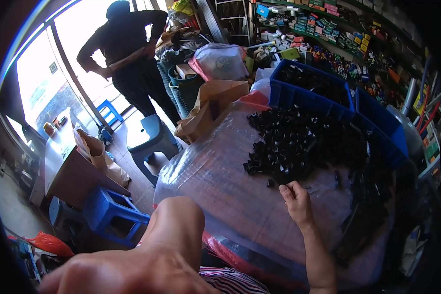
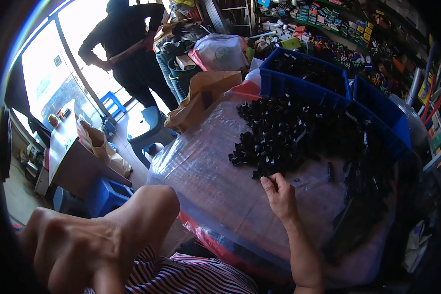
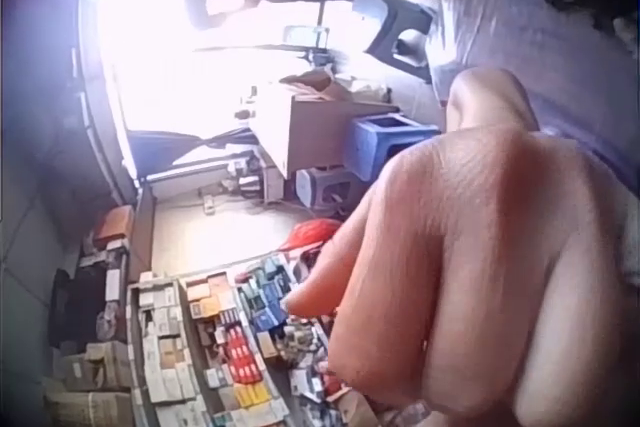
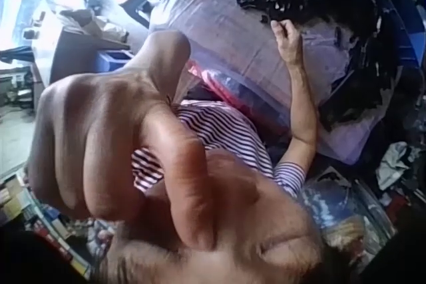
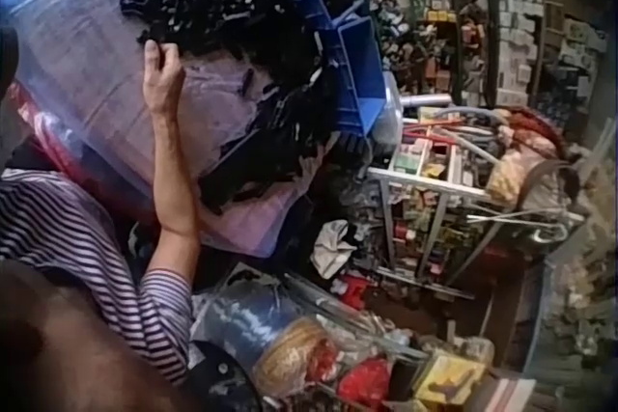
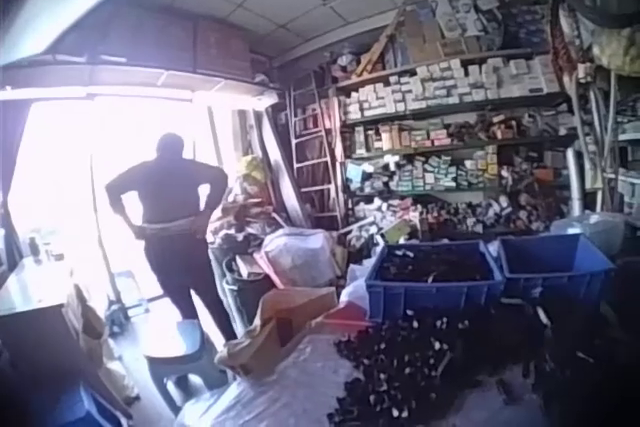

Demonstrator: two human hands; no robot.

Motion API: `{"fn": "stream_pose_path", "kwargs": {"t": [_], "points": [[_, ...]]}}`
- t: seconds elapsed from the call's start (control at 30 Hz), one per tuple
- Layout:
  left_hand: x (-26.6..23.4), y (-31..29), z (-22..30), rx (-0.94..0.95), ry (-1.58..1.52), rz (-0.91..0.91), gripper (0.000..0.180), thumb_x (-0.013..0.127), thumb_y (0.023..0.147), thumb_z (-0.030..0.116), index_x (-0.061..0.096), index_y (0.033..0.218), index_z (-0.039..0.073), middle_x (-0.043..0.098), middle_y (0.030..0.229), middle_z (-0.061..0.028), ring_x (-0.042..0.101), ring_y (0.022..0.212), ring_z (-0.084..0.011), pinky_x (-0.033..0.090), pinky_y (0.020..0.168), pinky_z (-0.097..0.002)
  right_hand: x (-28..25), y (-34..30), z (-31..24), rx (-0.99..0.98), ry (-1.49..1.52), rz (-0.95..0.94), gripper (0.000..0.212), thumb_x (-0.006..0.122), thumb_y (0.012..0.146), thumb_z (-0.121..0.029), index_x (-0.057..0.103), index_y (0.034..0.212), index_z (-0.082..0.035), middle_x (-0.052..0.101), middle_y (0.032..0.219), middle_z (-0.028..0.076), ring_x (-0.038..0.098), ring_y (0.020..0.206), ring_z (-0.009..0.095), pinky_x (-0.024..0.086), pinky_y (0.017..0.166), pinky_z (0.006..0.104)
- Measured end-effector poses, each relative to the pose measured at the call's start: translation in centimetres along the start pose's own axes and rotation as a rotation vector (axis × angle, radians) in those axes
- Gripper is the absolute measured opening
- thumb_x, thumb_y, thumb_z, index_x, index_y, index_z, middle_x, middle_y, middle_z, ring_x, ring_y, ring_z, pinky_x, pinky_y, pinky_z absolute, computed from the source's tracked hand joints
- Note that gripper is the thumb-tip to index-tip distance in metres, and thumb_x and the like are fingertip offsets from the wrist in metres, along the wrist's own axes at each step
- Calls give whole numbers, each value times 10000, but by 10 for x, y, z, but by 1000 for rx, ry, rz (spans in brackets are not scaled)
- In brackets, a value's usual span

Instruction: Assembling small black plastic components by hand on a workbench.

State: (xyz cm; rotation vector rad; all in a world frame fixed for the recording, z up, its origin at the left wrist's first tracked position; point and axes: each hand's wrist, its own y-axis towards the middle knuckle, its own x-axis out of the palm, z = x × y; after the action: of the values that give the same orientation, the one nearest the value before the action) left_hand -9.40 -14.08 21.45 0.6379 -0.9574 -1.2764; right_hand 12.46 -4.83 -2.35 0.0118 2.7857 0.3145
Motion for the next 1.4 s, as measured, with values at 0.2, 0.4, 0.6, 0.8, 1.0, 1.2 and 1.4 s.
{"fn": "stream_pose_path", "kwargs": {"t": [0.2, 0.4, 0.6, 0.8, 1.0, 1.2, 1.4], "points": [[-2, 2, 5, -44, -57, -84, 174, 524, 698, -152, 592, 667, 5, 475, 520, -31, 434, 417, -102, 465, 537, -212, 3, -1, -9, -22, -20, -7, 304, 574, 878, -278, 499, 712, -34, 438, 558, -41, 375, 504, 39, 306, 452, 207], [-4, 4, 14, -96, -70, -153, 168, 536, 682, -156, 573, 629, -1, 454, 513, -26, 416, 409, -99, 447, 515, -206, 1, -1, -5, -28, -25, -6, 292, 569, 882, -266, 499, 723, -31, 432, 559, -43, 368, 506, 37, 301, 453, 210], [-11, 10, 21, -72, 23, -283, 198, 549, 654, -155, 499, 544, 2, 410, 504, -28, 366, 399, -86, 395, 475, -228, 4, -1, -4, -37, 1, -17, 297, 567, 882, -273, 492, 718, -37, 433, 562, -44, 370, 506, 35, 302, 453, 205], [6, 4, 22, -268, 5, -122, 236, 521, 642, -143, 447, 480, 12, 399, 493, -33, 363, 409, -84, 362, 453, -269, 1, -2, -5, 4, -30, -24, 305, 574, 876, -271, 513, 743, -3, 465, 561, 22, 405, 525, 96, 353, 475, 264], [2, 7, 19, -210, 11, -149, 236, 527, 642, -137, 446, 478, 12, 400, 489, -33, 364, 409, -88, 360, 451, -270, 1, -3, -7, -21, -38, -12, 310, 571, 879, -279, 494, 719, -25, 428, 563, -36, 368, 518, 48, 310, 462, 218], [-2, 11, 21, -148, 23, -172, 236, 533, 641, -130, 445, 476, 12, 400, 485, -33, 365, 409, -91, 359, 449, -271, 3, -2, -10, -41, -51, -13, 308, 571, 879, -279, 502, 728, -19, 434, 567, -27, 370, 525, 54, 315, 468, 226], [-3, 13, 19, -82, 37, -196, 236, 539, 641, -124, 443, 474, 12, 401, 482, -33, 366, 409, -95, 357, 448, -273, 2, -1, -12, -29, -50, -26, 308, 574, 876, -282, 505, 731, -20, 429, 564, -26, 368, 526, 55, 313, 467, 227]]}}
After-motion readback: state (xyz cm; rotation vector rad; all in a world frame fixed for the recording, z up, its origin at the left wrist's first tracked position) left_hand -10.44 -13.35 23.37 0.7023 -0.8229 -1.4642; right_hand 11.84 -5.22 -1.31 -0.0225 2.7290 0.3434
